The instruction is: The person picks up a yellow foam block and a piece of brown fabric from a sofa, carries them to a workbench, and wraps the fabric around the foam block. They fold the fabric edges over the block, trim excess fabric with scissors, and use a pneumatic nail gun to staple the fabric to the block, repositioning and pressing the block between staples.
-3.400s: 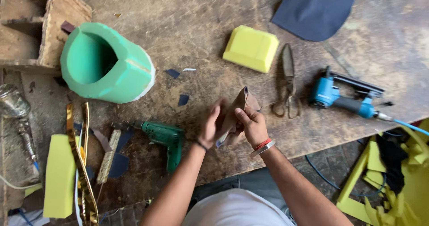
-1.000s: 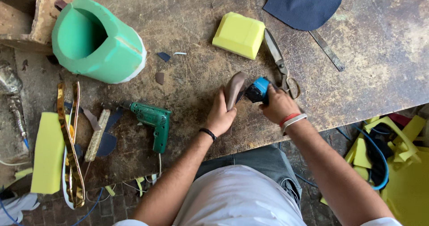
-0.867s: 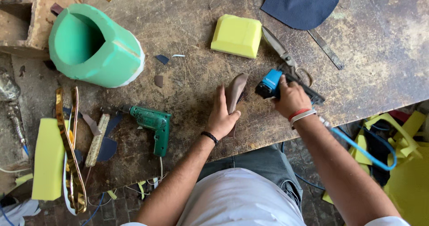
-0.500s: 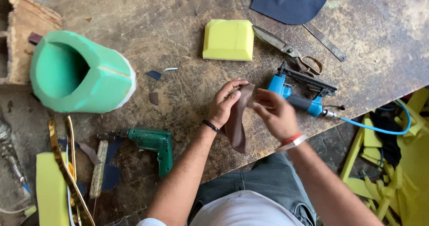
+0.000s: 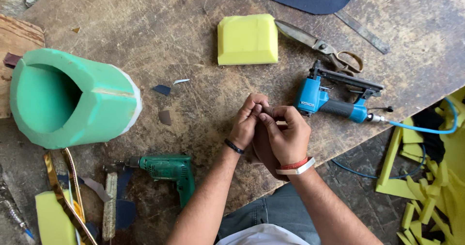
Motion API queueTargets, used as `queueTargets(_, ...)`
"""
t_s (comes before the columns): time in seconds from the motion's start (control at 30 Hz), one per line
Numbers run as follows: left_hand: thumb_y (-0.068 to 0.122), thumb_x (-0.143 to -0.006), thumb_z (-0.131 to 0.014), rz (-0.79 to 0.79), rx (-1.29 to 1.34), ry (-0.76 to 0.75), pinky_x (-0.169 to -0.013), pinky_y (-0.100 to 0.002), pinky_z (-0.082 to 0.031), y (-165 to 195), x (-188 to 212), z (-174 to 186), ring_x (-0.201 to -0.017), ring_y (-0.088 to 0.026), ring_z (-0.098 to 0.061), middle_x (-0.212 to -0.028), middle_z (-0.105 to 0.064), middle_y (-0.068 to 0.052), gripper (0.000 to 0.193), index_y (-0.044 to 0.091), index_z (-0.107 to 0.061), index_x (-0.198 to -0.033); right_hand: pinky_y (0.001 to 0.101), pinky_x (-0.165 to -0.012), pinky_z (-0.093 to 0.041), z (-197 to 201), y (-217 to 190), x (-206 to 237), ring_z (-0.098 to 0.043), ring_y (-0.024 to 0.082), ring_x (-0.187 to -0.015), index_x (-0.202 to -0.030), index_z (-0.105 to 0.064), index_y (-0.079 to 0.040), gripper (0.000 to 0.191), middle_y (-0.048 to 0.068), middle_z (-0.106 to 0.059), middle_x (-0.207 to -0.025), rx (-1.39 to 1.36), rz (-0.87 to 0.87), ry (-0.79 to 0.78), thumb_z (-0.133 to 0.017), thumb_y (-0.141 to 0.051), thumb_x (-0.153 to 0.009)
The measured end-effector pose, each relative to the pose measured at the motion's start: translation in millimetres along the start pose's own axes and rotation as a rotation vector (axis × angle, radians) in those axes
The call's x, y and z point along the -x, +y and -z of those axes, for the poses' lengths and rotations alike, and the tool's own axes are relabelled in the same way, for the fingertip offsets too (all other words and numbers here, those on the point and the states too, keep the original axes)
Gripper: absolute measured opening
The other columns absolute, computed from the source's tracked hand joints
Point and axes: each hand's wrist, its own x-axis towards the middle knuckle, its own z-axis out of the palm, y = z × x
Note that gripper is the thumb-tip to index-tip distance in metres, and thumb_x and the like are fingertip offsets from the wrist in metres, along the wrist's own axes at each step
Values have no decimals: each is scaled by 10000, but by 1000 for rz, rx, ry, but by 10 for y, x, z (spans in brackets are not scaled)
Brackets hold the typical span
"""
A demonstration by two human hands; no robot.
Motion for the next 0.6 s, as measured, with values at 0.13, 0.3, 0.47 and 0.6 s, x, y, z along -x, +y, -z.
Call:
queueTargets(0.13,246,-1163,-433,-41,-30,-26,-937,-307,-510,3,-20,107,-974,-135,-556,-1067,-555,-12,219,81,-552,-1084,295,-717,-582,-125,-19,-28,-716,140,-825,-1041,-633,6,327,100,-740,-948,100,78,-26,-845,-144,-843)
queueTargets(0.3,341,-1177,-390,-122,-187,-3,-972,-313,-549,6,-28,250,-1021,-155,-584,-1055,-578,-28,278,117,-506,-1060,302,-616,-506,-418,280,23,-588,102,-697,-948,-667,-16,221,71,-688,-771,57,-121,-17,-692,-226,-1010)
queueTargets(0.47,450,-1140,-413,10,172,171,-1164,-409,-434,0,171,266,-1257,-240,-553,-1239,-584,-118,431,48,-542,-1224,276,-619,-459,-740,663,86,-487,65,-719,-897,-633,-19,276,21,-614,-737,-188,-128,-36,-593,-215,-1088)
queueTargets(0.6,575,-1071,-300,213,212,172,-1272,-420,-304,65,273,342,-1495,-290,-420,-1548,-486,-146,688,38,-468,-1467,267,-603,-453,-928,808,177,-489,59,-695,-887,-637,-20,265,-6,-618,-720,-138,-114,12,-590,-198,-1078)
